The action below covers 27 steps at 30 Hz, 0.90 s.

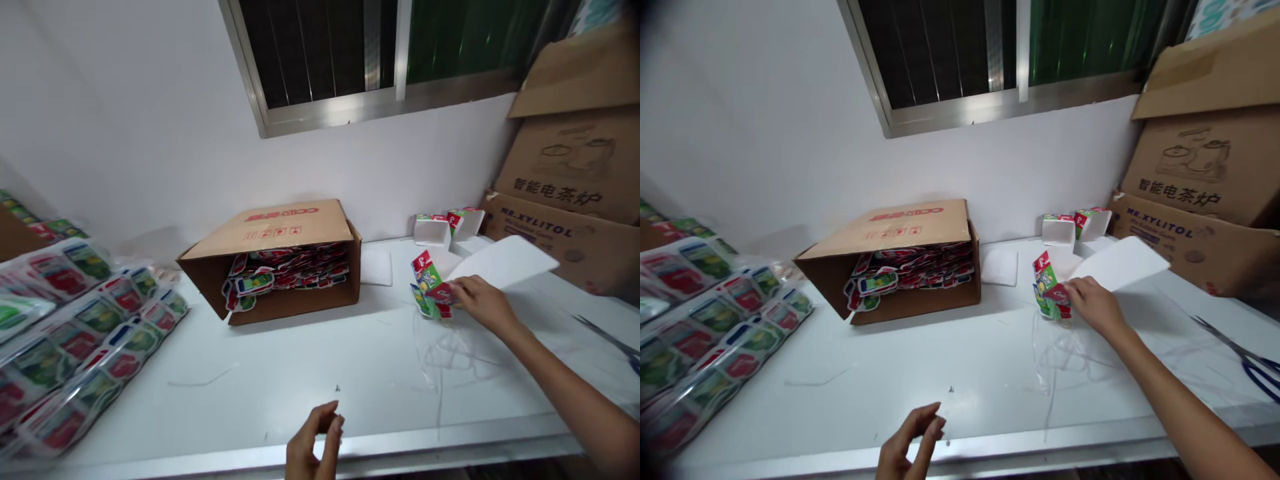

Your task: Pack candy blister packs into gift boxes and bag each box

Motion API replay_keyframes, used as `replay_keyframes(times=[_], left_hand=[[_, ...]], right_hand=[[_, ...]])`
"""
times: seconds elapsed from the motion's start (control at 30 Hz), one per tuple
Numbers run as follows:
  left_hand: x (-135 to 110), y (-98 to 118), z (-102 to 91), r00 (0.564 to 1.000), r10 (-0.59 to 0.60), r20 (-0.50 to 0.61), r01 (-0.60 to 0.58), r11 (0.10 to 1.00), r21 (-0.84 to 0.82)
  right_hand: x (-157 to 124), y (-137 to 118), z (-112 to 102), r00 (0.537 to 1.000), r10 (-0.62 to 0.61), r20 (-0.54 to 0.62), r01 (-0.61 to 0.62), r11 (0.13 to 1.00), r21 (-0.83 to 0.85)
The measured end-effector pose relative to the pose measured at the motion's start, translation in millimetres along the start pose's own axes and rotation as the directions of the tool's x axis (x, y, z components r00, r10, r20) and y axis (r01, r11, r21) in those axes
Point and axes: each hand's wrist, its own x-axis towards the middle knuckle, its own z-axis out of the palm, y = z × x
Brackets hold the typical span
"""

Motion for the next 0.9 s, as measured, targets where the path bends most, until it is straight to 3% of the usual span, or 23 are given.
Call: replay_keyframes(times=[0.03, 0.1, 0.17, 0.27, 0.33, 0.4, 0.47, 0.53, 0.63, 0.77, 0.83, 0.9], left_hand=[[2.9, 3.4, -5.4, 1.000, -0.020, 0.013, 0.020, 1.000, 0.010], [9.8, 12.2, -18.5, 0.998, -0.056, 0.006, 0.056, 0.998, 0.019], [17.1, 22.3, -32.2, 0.999, -0.041, 0.000, 0.041, 0.999, -0.010], [23.6, 31.0, -48.0, 0.997, 0.028, 0.076, -0.018, 0.991, -0.131], [22.8, 27.2, -53.0, 0.992, 0.012, 0.127, 0.009, 0.987, -0.162], [19.2, 14.2, -55.5, 0.991, -0.092, 0.101, 0.107, 0.981, -0.159], [15.9, -5.4, -59.1, 0.977, -0.213, -0.022, 0.205, 0.959, -0.194], [16.0, -26.8, -66.3, 0.950, -0.253, -0.183, 0.210, 0.951, -0.227], [23.5, -53.3, -83.6, 0.907, -0.215, -0.362, 0.166, 0.972, -0.164], [39.7, -74.4, -114.2, 0.856, -0.208, -0.473, 0.230, 0.973, -0.011], [47.6, -82.3, -132.2, 0.816, -0.215, -0.536, 0.276, 0.960, 0.035], [55.1, -89.9, -149.9, 0.766, -0.236, -0.598, 0.335, 0.940, 0.059]], right_hand=[[-13.8, 0.6, -9.2, 0.993, -0.095, -0.075, 0.100, 0.993, 0.061], [-45.4, -5.2, -27.4, 0.919, -0.335, -0.206, 0.370, 0.915, 0.160], [-76.7, -21.8, -41.1, 0.803, -0.568, -0.181, 0.595, 0.779, 0.197], [-111.4, -66.0, -44.7, 0.579, -0.811, -0.084, 0.790, 0.533, 0.302], [-123.5, -103.8, -33.7, 0.426, -0.904, -0.045, 0.840, 0.377, 0.390], [-126.2, -142.6, -13.9, 0.282, -0.959, -0.023, 0.857, 0.241, 0.455], [-121.0, -177.8, 11.1, 0.171, -0.985, -0.003, 0.865, 0.149, 0.479], [-111.6, -207.9, 37.5, 0.090, -0.996, 0.011, 0.870, 0.084, 0.486], [-98.4, -244.6, 71.9, 0.054, -0.999, 0.000, 0.866, 0.047, 0.497], [-80.3, -275.8, 97.9, 0.088, -0.992, -0.090, 0.858, 0.029, 0.514], [-61.9, -283.7, 104.2, 0.171, -0.976, -0.137, 0.859, 0.080, 0.506], [-32.2, -290.3, 109.7, 0.325, -0.940, -0.105, 0.863, 0.249, 0.439]])
